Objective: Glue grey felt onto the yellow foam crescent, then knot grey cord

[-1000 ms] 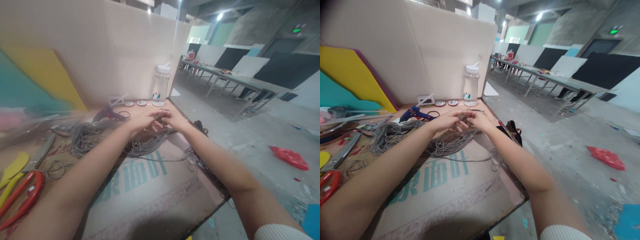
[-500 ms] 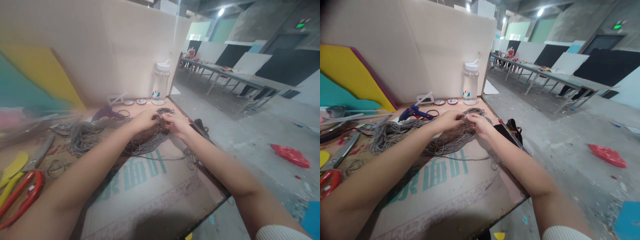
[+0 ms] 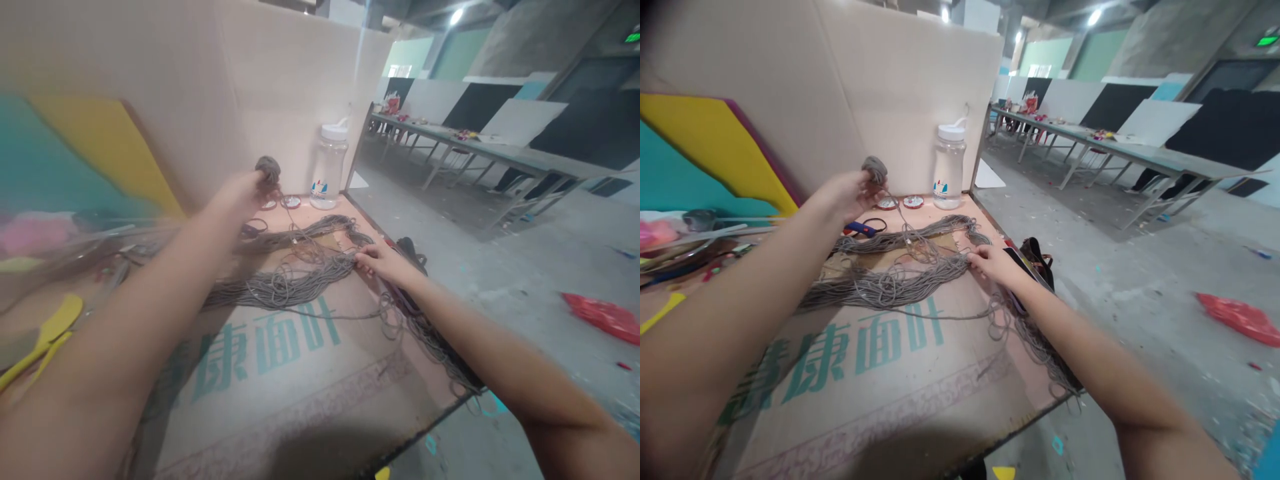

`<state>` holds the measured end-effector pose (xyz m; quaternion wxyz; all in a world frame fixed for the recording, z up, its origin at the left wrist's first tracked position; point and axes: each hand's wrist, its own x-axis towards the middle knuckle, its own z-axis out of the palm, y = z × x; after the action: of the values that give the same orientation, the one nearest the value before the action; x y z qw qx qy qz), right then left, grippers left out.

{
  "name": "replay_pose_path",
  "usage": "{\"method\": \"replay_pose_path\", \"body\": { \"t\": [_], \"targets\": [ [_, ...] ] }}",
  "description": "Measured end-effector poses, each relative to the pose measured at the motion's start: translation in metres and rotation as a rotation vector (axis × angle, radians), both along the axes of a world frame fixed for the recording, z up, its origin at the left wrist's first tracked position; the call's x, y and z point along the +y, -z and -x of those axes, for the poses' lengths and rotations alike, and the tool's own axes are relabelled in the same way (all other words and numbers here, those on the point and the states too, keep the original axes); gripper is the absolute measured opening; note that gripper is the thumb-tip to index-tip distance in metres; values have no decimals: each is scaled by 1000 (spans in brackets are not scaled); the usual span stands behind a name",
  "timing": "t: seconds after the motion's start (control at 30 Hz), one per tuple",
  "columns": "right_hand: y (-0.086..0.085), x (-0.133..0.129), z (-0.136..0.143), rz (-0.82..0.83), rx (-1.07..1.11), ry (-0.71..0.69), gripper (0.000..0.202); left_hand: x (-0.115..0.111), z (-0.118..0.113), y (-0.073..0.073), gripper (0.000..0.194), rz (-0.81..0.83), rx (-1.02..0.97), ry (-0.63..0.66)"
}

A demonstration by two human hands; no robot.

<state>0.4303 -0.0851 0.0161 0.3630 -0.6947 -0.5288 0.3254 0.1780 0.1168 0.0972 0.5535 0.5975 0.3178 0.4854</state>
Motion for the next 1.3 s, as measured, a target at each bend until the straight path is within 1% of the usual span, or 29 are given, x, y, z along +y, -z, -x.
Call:
{"method": "replay_pose_path", "body": {
  "t": [0.03, 0.07, 0.17, 0.2, 0.23, 0.33, 0.37, 0.43, 0.5, 0.53, 0.6, 0.7, 0.8, 0.87, 0.93, 1.0, 1.1, 1.2, 1.27, 1.3],
  "targets": [
    [-4, -1, -2, -6, -65, -3, 26, -7, 0, -9, 9, 52, -41, -18],
    [-10, -2, -4, -35, -160, 5, 26, -15, 0, -18, 9, 74, -66, -4],
    [-31, -1, 0, -197, -467, 39, 29, -34, -2, -43, 11, 27, -97, 57],
    [-39, 1, 5, -243, -515, 29, 30, -38, -3, -49, 12, 15, -99, 68],
    [-45, 5, 12, -272, -519, 3, 31, -40, -4, -53, 12, 9, -99, 79],
    [-57, 27, 39, -305, -456, -129, 34, -43, -9, -58, 12, -7, -98, 102],
    [-57, 36, 49, -297, -427, -156, 39, -42, -10, -58, 11, -9, -100, 101],
    [-56, 54, 66, -268, -396, -170, 58, -42, -11, -60, 11, -11, -108, 101],
    [-58, 68, 80, -304, -342, -186, 70, -43, -9, -62, 12, -22, -116, 105],
    [-62, 73, 85, -338, -297, -196, 71, -44, -9, -64, 12, -28, -120, 113],
    [-76, 79, 92, -415, -175, -215, 71, -48, -7, -69, 12, -64, -102, 133],
    [-105, 82, 95, -541, -33, -243, 74, -60, -4, -75, 10, -214, 11, 160],
    [-129, 82, 96, -668, -16, -254, 74, -75, 0, -81, 12, -423, 213, 94],
    [-138, 79, 100, -710, -57, -233, 69, -84, 5, -85, 13, -558, 365, 21],
    [-142, 73, 106, -722, -94, -203, 58, -92, 12, -87, 12, -660, 483, -12],
    [-144, 67, 112, -709, -86, -202, 49, -96, 19, -87, 8, -709, 539, -18],
    [-145, 58, 122, -664, -6, -262, 41, -101, 27, -86, 8, -757, 571, -48],
    [-143, 54, 129, -645, 70, -289, 33, -108, 36, -89, 10, -859, 630, -105],
    [-141, 56, 127, -628, 124, -284, 29, -114, 46, -91, 17, -887, 652, -106],
    [-140, 59, 124, -613, 168, -275, 27, -116, 53, -90, 23, -873, 658, -97]
  ]
}}
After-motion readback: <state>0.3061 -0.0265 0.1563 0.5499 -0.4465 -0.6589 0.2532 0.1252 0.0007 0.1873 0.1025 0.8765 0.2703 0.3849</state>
